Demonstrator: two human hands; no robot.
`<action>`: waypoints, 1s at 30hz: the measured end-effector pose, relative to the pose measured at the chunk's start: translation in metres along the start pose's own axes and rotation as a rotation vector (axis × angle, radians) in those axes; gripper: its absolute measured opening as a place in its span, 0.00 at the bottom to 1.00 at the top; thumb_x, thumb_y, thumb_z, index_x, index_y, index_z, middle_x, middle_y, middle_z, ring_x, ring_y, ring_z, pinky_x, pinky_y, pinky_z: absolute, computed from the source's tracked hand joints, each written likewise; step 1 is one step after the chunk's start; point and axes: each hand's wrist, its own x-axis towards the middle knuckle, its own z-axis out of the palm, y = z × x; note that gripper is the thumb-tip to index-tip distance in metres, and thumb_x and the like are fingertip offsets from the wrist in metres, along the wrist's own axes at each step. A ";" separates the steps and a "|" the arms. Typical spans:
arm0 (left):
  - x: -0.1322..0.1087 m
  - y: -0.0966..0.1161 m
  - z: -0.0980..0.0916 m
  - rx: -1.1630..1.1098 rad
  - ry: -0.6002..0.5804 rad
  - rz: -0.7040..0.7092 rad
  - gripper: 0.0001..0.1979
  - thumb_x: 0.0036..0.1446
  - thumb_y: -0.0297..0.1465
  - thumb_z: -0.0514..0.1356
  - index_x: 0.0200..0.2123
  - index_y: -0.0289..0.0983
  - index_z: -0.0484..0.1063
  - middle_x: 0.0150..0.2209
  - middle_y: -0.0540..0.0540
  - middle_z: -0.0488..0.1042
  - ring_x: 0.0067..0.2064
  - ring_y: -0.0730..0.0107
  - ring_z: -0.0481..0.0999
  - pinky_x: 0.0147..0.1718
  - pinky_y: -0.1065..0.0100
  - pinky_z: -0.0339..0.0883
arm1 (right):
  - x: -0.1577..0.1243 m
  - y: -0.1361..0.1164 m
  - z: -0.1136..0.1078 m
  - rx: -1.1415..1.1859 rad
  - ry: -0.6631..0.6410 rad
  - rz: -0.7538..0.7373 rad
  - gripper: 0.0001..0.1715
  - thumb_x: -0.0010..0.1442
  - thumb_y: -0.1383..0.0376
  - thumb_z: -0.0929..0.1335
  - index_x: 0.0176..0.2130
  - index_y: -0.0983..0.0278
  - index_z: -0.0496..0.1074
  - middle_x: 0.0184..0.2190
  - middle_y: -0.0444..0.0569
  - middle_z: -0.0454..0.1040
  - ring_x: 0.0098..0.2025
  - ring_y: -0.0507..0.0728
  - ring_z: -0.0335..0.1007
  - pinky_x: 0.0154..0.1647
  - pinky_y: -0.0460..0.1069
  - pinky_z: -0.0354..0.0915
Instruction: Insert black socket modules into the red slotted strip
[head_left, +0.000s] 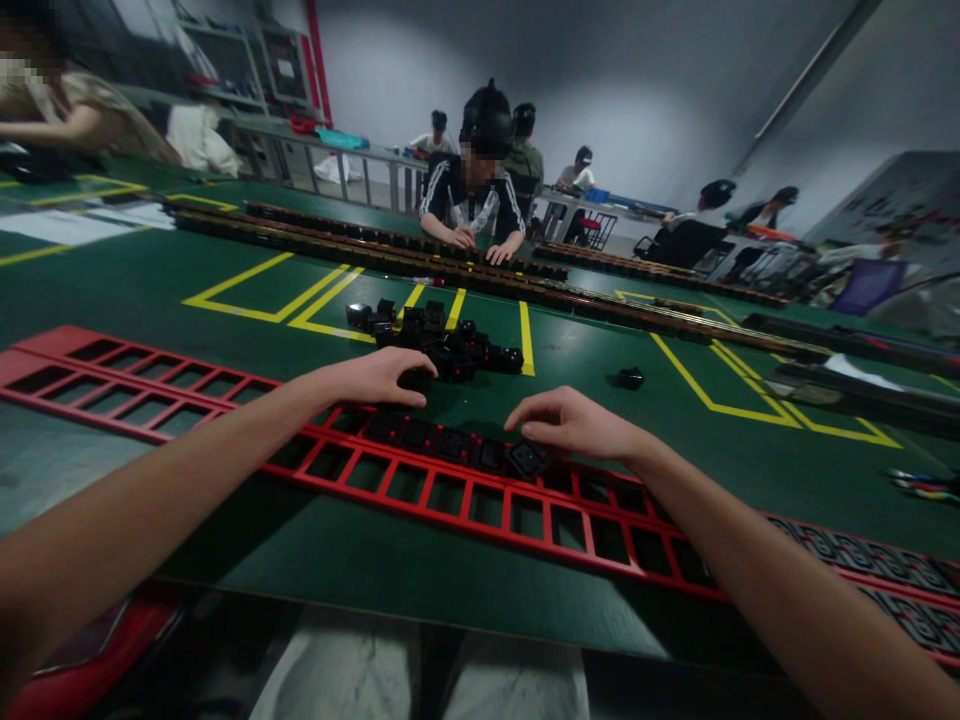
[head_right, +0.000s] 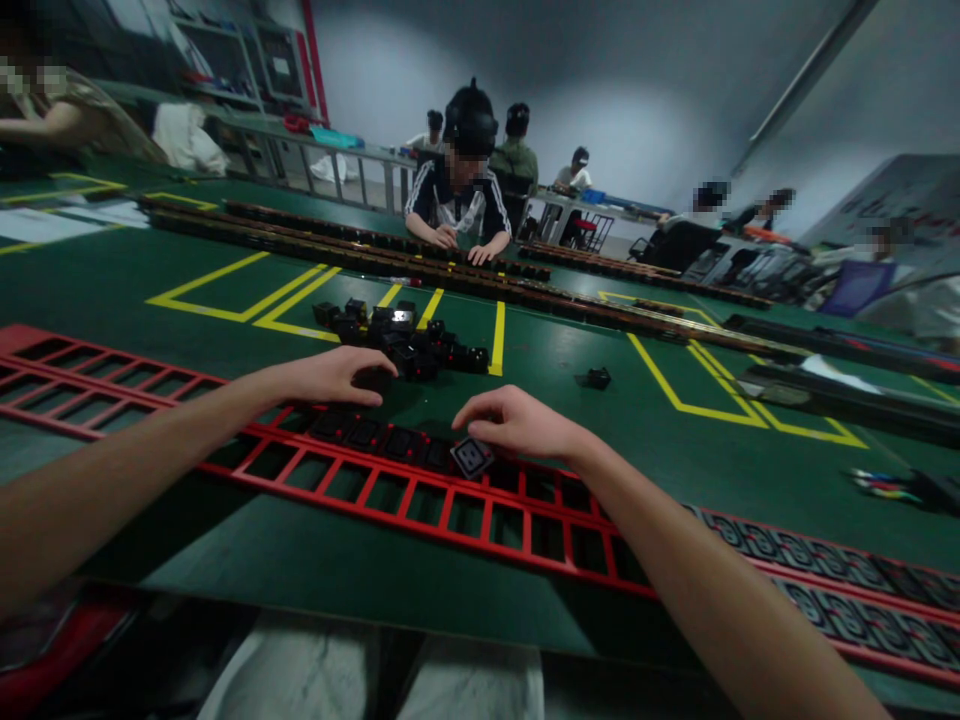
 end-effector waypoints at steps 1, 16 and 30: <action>0.000 0.000 0.000 0.000 -0.002 0.000 0.25 0.56 0.42 0.63 0.54 0.36 0.70 0.54 0.41 0.73 0.54 0.59 0.73 0.53 0.64 0.64 | 0.000 0.000 0.000 0.030 -0.012 0.039 0.15 0.61 0.59 0.66 0.42 0.66 0.76 0.27 0.44 0.73 0.23 0.50 0.63 0.24 0.46 0.59; 0.000 -0.002 0.001 0.011 0.002 0.019 0.25 0.57 0.42 0.63 0.55 0.37 0.70 0.54 0.42 0.74 0.54 0.60 0.73 0.53 0.66 0.63 | 0.001 0.006 0.001 0.099 -0.092 0.142 0.18 0.60 0.53 0.68 0.30 0.64 0.66 0.19 0.38 0.63 0.18 0.49 0.59 0.16 0.44 0.56; 0.000 0.000 0.000 0.009 -0.008 0.009 0.26 0.57 0.42 0.63 0.55 0.35 0.70 0.54 0.41 0.73 0.54 0.60 0.73 0.53 0.65 0.64 | 0.002 0.010 0.000 0.030 -0.131 0.060 0.16 0.58 0.57 0.69 0.27 0.64 0.64 0.20 0.38 0.63 0.21 0.48 0.58 0.22 0.44 0.54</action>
